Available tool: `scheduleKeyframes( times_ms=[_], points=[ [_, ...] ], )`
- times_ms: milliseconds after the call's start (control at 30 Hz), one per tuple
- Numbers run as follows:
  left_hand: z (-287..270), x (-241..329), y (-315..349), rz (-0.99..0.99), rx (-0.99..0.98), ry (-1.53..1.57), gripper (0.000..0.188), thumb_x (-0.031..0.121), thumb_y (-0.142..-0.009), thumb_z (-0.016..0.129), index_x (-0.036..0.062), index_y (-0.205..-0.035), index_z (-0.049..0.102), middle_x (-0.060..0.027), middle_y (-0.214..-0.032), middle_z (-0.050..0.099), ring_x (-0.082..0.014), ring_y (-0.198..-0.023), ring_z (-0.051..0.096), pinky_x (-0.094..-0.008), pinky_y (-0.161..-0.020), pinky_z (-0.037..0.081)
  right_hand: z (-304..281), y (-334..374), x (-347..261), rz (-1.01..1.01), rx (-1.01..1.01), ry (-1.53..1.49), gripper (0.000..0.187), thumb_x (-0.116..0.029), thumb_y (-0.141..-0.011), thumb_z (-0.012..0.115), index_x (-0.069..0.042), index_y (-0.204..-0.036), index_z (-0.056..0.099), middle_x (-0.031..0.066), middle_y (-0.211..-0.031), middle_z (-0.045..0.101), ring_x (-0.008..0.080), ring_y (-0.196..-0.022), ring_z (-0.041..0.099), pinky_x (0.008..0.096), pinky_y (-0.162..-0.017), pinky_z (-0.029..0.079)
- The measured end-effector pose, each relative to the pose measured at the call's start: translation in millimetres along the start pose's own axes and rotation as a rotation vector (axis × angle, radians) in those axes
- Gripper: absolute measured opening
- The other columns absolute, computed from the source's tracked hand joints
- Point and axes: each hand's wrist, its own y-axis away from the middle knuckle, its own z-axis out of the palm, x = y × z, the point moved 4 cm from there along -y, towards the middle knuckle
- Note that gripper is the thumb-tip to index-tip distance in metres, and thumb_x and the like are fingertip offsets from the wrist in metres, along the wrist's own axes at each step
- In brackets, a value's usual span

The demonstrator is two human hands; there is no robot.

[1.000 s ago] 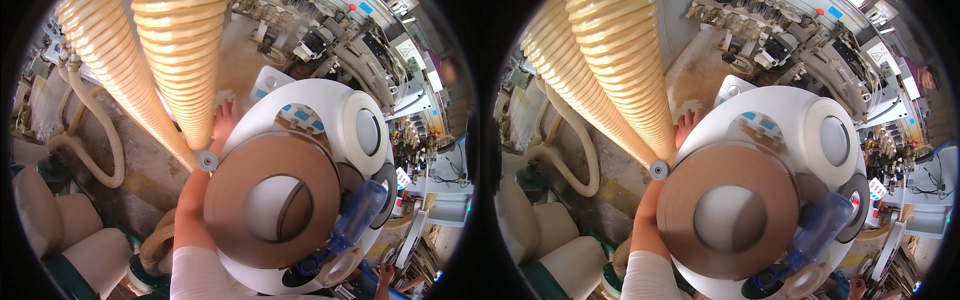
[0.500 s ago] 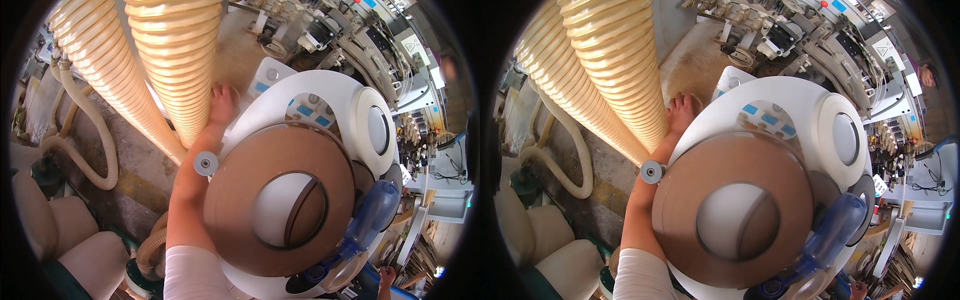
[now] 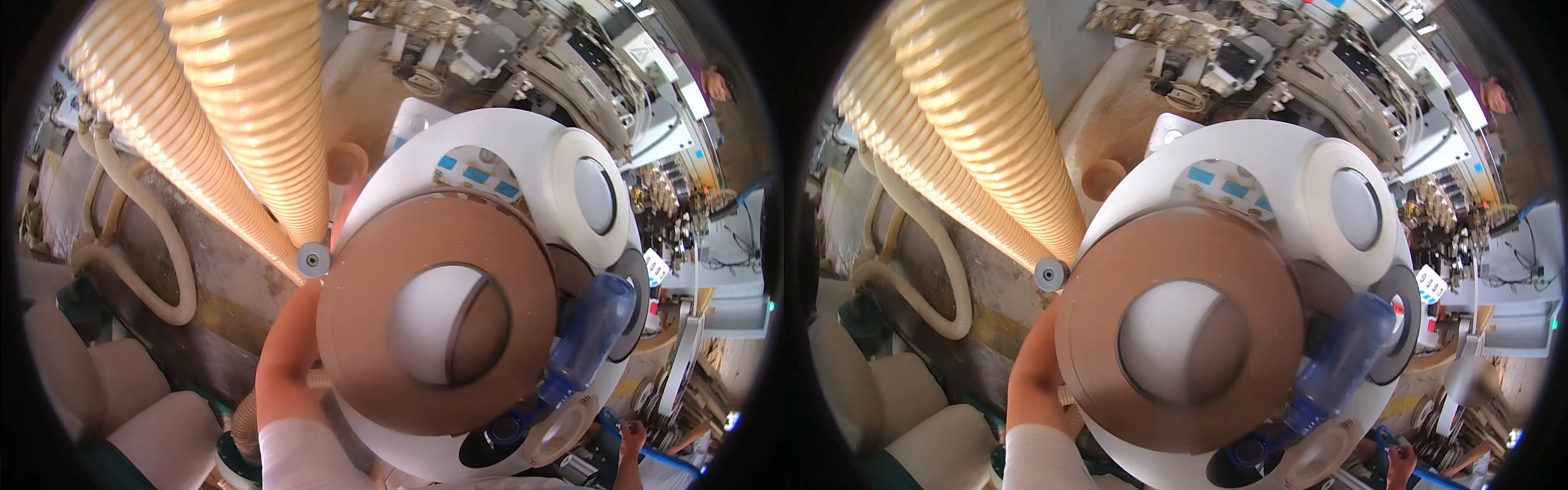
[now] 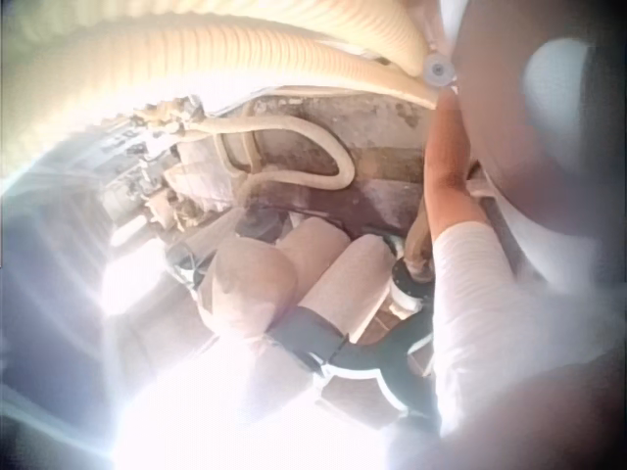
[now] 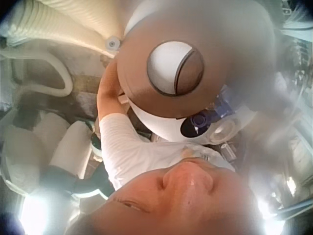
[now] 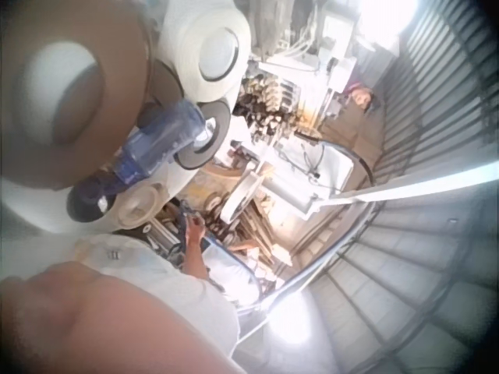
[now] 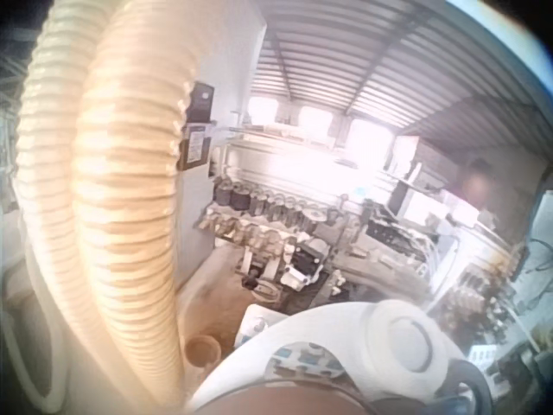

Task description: The person handles small metal components by hand, cleans them with a cloth, and uses an adjustable wrench to work on a circular part of an industrial machine.

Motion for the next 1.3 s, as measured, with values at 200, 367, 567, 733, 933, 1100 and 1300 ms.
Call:
scheduleKeyframes(
  times_ms=[200, 367, 567, 733, 933, 1100, 1300],
  points=[
    [-61, 120, 127, -0.220, -0.393, 0.263, 0.060, 0.010, -0.094, 0.060, 0.0015, -0.149, 0.039, -0.0255, -0.148, 0.045, -0.0388, -0.142, 0.040, -0.0504, -0.117, 0.034, 55, 42, -100, 0.071, -0.078, 0.038, 0.020, -0.022, -0.080, 0.084, -0.006, -0.083, 0.071, -0.0027, -0.074, 0.061, 0.0082, -0.070, 0.054, 0.0286, -0.067, 0.048],
    [-76, 234, 187, -0.266, -0.810, 0.474, 0.057, 0.012, -0.095, 0.060, 0.0016, -0.147, 0.041, -0.0254, -0.146, 0.047, -0.0386, -0.139, 0.042, -0.0502, -0.116, 0.035, 53, 47, -54, 0.100, -0.112, 0.017, 0.026, -0.021, -0.081, 0.084, -0.002, -0.094, 0.072, 0.0007, -0.077, 0.066, 0.0097, -0.071, 0.058, 0.0281, -0.066, 0.049],
    [-90, 354, 207, -0.176, -1.147, 0.578, 0.054, 0.014, -0.095, 0.060, 0.0017, -0.145, 0.043, -0.0253, -0.144, 0.048, -0.0384, -0.137, 0.044, -0.0500, -0.114, 0.036, 59, 70, -35, 0.211, -0.137, -0.269, 0.026, -0.022, -0.082, 0.085, -0.002, -0.093, 0.072, 0.0008, -0.076, 0.067, 0.0082, -0.071, 0.059, 0.0269, -0.065, 0.050],
    [-97, 451, 221, -0.081, -1.341, 0.625, 0.052, 0.016, -0.095, 0.059, 0.0018, -0.143, 0.045, -0.0252, -0.141, 0.050, -0.0382, -0.134, 0.046, -0.0498, -0.113, 0.038, 38, 73, -1, 0.274, -0.117, -0.263, 0.027, -0.025, -0.082, 0.085, -0.004, -0.095, 0.074, 0.0013, -0.077, 0.069, 0.0086, -0.069, 0.061, 0.0277, -0.065, 0.052],
    [-92, 579, 251, 0.087, -1.536, 0.632, 0.049, 0.018, -0.096, 0.059, 0.0019, -0.141, 0.047, -0.0251, -0.139, 0.052, -0.0379, -0.132, 0.048, -0.0496, -0.111, 0.039, -13, 74, 72, 0.314, 0.036, -0.404, 0.028, -0.028, -0.083, 0.084, -0.006, -0.098, 0.075, 0.0008, -0.079, 0.071, 0.0079, -0.070, 0.063, 0.0286, -0.066, 0.053],
    [-95, 660, 286, 0.216, -1.665, 0.571, 0.047, 0.020, -0.096, 0.058, 0.0020, -0.139, 0.049, -0.0250, -0.137, 0.053, -0.0377, -0.130, 0.050, -0.0495, -0.110, 0.040, -76, 92, 127, 0.462, 0.089, -0.551, 0.027, -0.026, -0.085, 0.084, -0.004, -0.096, 0.074, -0.0024, -0.077, 0.070, 0.0044, -0.069, 0.060, 0.0251, -0.066, 0.051],
    [-99, 735, 299, 0.299, -1.696, 0.518, 0.045, 0.022, -0.096, 0.058, 0.0021, -0.136, 0.051, -0.0249, -0.134, 0.055, -0.0375, -0.127, 0.052, -0.0493, -0.108, 0.042, -104, 92, 217, 0.440, 0.170, -0.520, 0.037, -0.037, -0.082, 0.083, -0.006, -0.100, 0.075, 0.0048, -0.081, 0.073, 0.0127, -0.072, 0.067, 0.0311, -0.069, 0.056]
  ],
)
